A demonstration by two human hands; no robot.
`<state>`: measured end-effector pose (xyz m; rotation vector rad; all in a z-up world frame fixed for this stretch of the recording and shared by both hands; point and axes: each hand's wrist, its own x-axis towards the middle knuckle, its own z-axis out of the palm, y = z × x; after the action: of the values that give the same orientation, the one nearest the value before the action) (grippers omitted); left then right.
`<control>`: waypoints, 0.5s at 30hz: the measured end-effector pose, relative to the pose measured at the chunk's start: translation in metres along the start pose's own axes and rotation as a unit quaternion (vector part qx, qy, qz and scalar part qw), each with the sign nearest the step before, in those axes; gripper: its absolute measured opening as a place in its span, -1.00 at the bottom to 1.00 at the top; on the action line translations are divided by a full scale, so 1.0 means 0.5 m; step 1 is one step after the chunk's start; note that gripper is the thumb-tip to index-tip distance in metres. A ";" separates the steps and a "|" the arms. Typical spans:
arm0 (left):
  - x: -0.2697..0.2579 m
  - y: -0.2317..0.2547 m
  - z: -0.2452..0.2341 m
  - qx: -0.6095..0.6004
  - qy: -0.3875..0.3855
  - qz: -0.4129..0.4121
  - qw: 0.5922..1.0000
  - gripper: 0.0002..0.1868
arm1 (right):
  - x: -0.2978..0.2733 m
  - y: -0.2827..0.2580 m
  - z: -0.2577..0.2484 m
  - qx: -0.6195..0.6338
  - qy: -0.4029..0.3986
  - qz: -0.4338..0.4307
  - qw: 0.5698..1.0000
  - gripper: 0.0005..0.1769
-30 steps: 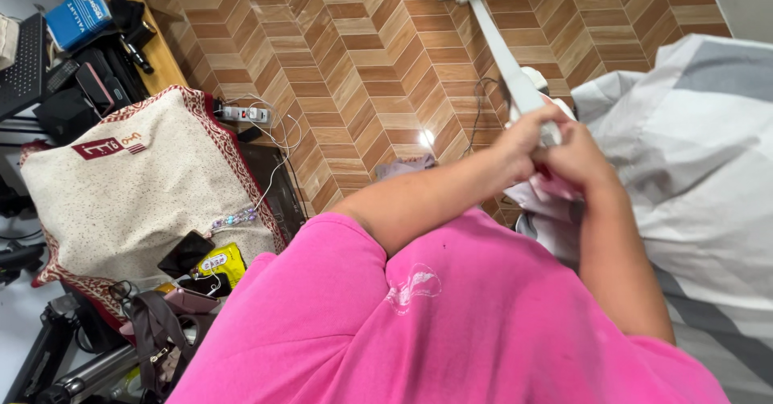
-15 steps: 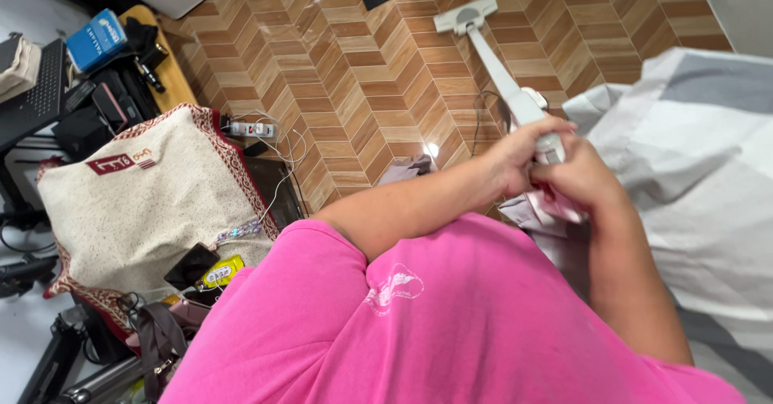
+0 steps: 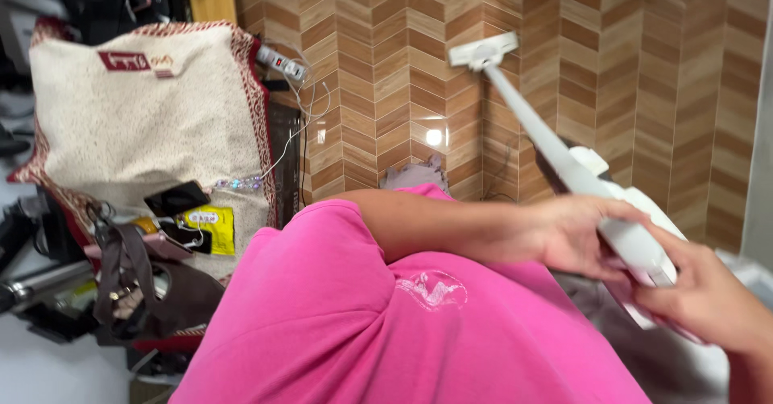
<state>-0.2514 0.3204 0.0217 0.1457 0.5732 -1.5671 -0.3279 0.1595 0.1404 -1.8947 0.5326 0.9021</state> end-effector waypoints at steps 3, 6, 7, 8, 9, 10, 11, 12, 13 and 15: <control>-0.041 0.049 0.044 -0.032 0.041 0.047 0.998 -0.53 | 0.073 -0.034 -0.047 -0.035 -0.072 0.011 0.997 0.07; -0.080 0.114 0.040 -0.056 0.031 0.098 0.993 -0.51 | 0.146 -0.110 -0.075 -0.112 -0.092 0.009 0.989 0.11; -0.085 0.139 0.042 -0.074 0.016 0.119 0.990 -0.50 | 0.178 -0.142 -0.079 -0.131 -0.096 -0.013 0.987 0.08; -0.090 0.162 0.044 -0.091 0.000 0.138 0.986 -0.50 | 0.202 -0.170 -0.082 -0.149 -0.099 -0.035 0.983 0.05; -0.097 0.186 0.045 -0.086 0.002 0.147 0.985 -0.50 | 0.223 -0.199 -0.091 -0.124 -0.120 0.000 0.985 0.10; -0.106 0.212 0.047 -0.079 0.004 0.155 0.985 -0.50 | 0.245 -0.228 -0.101 -0.097 -0.138 0.034 0.985 0.16; -0.115 0.233 0.052 -0.072 0.006 0.163 0.984 -0.51 | 0.262 -0.253 -0.106 -0.070 -0.156 0.069 0.983 0.22; -0.119 0.238 0.060 -0.078 0.002 0.176 0.981 -0.51 | 0.266 -0.269 -0.114 -0.117 -0.148 0.071 0.980 0.16; -0.123 0.241 0.071 -0.085 -0.002 0.189 0.978 -0.52 | 0.270 -0.287 -0.128 -0.162 -0.140 0.072 0.974 0.09; -0.149 0.254 0.089 -0.093 -0.019 0.205 0.974 -0.52 | 0.283 -0.316 -0.140 -0.216 -0.140 0.036 0.966 0.06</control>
<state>-0.1107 0.3708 0.0582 0.0857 0.6126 -1.1078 -0.1050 0.1725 0.1406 -2.0899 0.2442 1.3972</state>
